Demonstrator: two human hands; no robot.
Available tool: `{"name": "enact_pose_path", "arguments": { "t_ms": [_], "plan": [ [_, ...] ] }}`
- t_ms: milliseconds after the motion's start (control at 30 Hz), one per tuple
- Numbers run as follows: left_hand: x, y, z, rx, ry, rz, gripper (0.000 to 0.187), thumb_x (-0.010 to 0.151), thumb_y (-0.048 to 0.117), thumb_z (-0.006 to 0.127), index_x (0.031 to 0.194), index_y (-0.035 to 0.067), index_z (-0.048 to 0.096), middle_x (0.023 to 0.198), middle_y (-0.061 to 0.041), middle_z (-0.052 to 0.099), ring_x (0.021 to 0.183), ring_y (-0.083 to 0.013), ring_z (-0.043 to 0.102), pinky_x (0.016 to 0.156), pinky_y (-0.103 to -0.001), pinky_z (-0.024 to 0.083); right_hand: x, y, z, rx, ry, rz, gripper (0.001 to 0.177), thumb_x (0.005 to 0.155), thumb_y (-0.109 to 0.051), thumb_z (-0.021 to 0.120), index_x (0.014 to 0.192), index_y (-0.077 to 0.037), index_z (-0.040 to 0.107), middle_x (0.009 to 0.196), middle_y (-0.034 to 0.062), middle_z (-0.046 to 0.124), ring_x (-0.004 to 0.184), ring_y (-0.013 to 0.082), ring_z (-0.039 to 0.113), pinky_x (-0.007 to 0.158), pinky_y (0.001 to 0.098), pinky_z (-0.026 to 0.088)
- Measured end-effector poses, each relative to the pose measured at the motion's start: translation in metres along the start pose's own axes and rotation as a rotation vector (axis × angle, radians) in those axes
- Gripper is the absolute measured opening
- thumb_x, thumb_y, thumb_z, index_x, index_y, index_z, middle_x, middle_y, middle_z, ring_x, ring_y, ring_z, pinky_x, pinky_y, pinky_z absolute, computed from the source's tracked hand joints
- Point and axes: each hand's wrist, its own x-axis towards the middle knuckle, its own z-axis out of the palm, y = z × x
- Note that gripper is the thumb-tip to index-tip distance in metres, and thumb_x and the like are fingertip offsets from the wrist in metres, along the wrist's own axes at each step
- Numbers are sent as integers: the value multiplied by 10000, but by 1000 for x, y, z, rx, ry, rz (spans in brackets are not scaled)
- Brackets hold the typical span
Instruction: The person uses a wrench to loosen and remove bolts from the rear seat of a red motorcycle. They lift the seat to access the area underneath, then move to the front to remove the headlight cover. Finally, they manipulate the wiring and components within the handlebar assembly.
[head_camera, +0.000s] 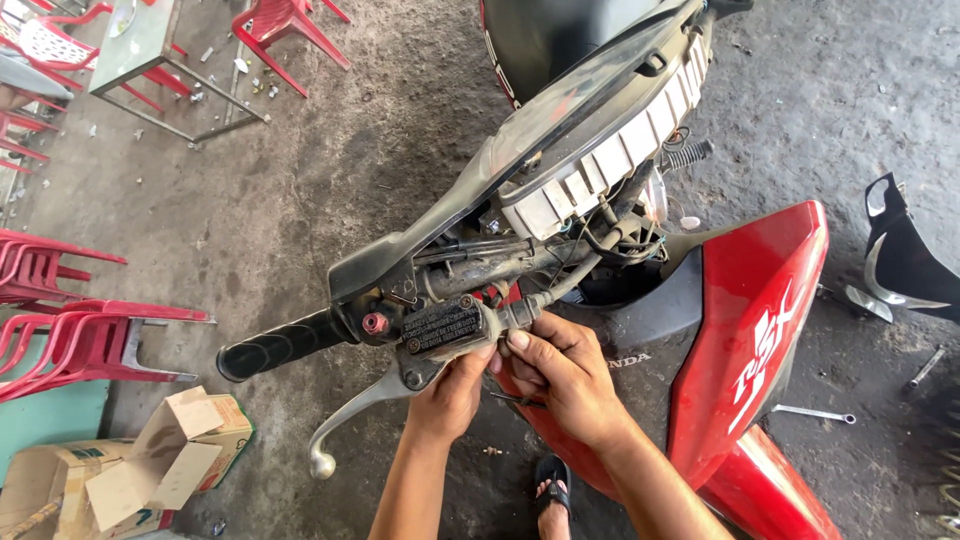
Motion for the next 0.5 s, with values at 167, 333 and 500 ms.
{"name": "enact_pose_path", "arguments": {
  "t_ms": [167, 333, 500],
  "plan": [
    [8, 4, 5, -105, -78, -89, 124, 970, 49, 583, 1069, 45, 659, 973, -17, 641, 871, -116, 517, 813, -271, 417, 1, 7, -2, 52, 28, -12, 152, 1016, -28, 560, 1001, 86, 659, 652, -3, 437, 547, 76, 313, 473, 243, 241],
    [6, -7, -6, -251, -71, -102, 213, 943, -5, 633, 1120, 48, 738, 1102, -41, 734, 991, -146, 633, 937, -308, 476, 0, 2, 5, 81, 44, -19, 136, 1009, -10, 558, 940, 70, 644, 642, -13, 410, 551, 82, 302, 495, 252, 256],
    [9, 2, -2, -437, -198, -171, 334, 977, -56, 546, 1268, 39, 678, 1298, -68, 683, 1228, -183, 594, 1174, -381, 392, 2, 4, -3, 24, -31, -44, 130, 1012, -39, 579, 974, 70, 639, 640, -12, 418, 541, 86, 313, 487, 247, 278]
  ]
}}
